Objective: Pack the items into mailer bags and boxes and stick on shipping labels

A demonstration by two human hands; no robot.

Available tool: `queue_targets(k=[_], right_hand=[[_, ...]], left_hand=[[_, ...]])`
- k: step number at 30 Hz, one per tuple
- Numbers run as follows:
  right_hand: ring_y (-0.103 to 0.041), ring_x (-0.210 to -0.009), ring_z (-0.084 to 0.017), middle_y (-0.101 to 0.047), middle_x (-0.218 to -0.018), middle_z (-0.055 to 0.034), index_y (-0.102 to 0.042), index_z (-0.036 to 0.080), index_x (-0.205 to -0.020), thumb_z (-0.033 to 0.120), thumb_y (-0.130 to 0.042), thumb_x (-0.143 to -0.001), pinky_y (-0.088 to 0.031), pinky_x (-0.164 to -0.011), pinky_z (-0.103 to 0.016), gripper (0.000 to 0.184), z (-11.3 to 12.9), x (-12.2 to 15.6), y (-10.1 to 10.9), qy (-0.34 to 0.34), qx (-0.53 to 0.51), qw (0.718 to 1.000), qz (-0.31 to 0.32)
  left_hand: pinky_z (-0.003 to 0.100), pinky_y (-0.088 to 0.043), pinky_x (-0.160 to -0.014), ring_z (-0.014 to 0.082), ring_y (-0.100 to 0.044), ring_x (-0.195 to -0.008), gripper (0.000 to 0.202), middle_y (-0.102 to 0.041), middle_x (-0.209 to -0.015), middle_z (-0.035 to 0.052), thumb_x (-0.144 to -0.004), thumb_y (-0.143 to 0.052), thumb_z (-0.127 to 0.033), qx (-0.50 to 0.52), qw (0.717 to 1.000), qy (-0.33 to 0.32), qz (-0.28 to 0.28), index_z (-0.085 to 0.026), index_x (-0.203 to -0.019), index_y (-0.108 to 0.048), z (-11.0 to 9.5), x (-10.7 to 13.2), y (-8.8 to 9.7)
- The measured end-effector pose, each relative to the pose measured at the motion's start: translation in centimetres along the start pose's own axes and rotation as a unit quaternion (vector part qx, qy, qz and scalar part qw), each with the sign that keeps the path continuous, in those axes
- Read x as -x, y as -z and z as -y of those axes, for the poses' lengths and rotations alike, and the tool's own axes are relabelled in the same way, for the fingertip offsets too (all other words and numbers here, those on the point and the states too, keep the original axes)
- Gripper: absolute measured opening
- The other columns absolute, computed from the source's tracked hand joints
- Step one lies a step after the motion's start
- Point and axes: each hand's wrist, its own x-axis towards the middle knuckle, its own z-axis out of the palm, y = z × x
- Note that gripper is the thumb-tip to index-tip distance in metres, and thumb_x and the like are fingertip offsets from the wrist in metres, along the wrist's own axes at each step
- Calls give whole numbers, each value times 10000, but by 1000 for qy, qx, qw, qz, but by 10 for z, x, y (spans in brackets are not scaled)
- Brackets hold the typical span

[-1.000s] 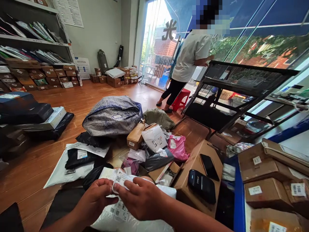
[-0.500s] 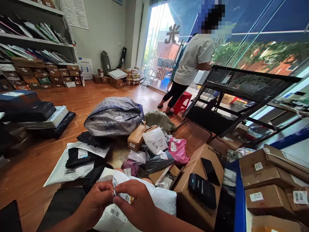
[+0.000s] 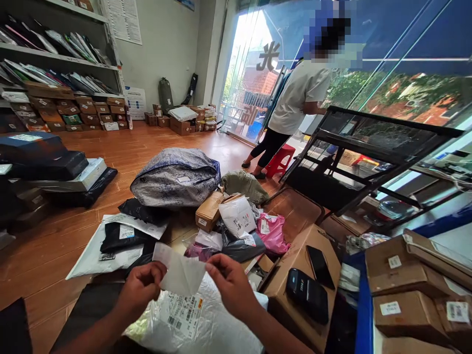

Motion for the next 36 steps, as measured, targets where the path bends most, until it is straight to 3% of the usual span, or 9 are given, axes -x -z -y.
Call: queue_targets(k=[4, 6, 8, 10, 12, 18, 26, 30, 36], right_hand=[[-511, -425, -107, -556, -493, 43, -594, 189, -834, 485, -555, -885, -424, -402, -206, 303, -6, 19, 23, -1, 21, 999, -37], [-624, -503, -147, -665, -581, 0, -624, 205, -848, 407, -557, -903, -513, -458, -236, 220, -18, 37, 23, 71, 103, 990, -69], [-702, -619, -185, -739, -719, -33, -662, 224, -873, 323, -590, -890, -585, -558, -271, 124, -34, 56, 17, 181, 206, 957, -97], [-730, -708, -204, -762, -817, -46, -680, 232, -925, 245, -610, -874, -616, -648, -291, 88, -50, 72, 6, 271, 275, 918, -98], [-736, -756, -206, -764, -862, -55, -680, 224, -969, 197, -600, -876, -627, -688, -297, 126, -64, 84, -7, 310, 294, 900, -84], [-734, -781, -213, -758, -883, -75, -710, 219, -980, 182, -599, -870, -643, -683, -318, 161, -84, 102, -35, 284, 282, 910, -105], [-719, -798, -211, -747, -886, -83, -712, 202, -988, 146, -595, -857, -638, -700, -342, 184, -102, 114, -57, 238, 302, 917, -109], [-713, -768, -206, -745, -855, -77, -710, 201, -970, 148, -574, -870, -634, -679, -345, 177, -101, 111, -62, 242, 315, 911, -111], [-701, -758, -208, -742, -846, -82, -713, 190, -953, 183, -552, -893, -625, -686, -364, 172, -95, 108, -62, 217, 348, 909, -73]], left_hand=[[259, -391, -549, 179, -578, -615, 142, -697, -705, 59, -517, -554, -67, -152, 984, -79, 56, -201, -494, -597, -2, -7, 39], [254, -392, -527, 161, -570, -569, 124, -730, -765, 69, -536, -604, -84, -220, 967, -101, 78, -204, -518, -631, -2, -10, 58], [251, -397, -513, 138, -547, -518, 110, -747, -789, 68, -540, -634, -102, -254, 959, -100, 82, -210, -522, -646, 1, -14, 72], [253, -415, -521, 147, -571, -533, 99, -754, -797, 71, -541, -641, -114, -253, 960, -82, 81, -212, -531, -650, 8, -19, 82], [267, -451, -556, 186, -629, -621, 78, -757, -827, 83, -552, -635, -129, -212, 973, -48, 78, -207, -548, -638, 18, -24, 88], [306, -494, -611, 195, -630, -651, 114, -738, -739, 67, -511, -614, -155, -88, 995, 36, 33, -205, -491, -514, 49, -26, 95], [300, -506, -636, 194, -626, -663, 132, -703, -702, 60, -584, -737, -230, -146, 989, -19, 16, -200, -576, -609, 64, -20, 98], [307, -515, -671, 206, -639, -689, 174, -710, -707, 57, -581, -794, -294, -182, 982, -33, -28, -212, -577, -641, 66, -19, 97], [306, -506, -692, 208, -642, -702, 136, -722, -721, 50, -589, -788, -296, -222, 973, -51, -24, -226, -577, -672, 68, -19, 105]])
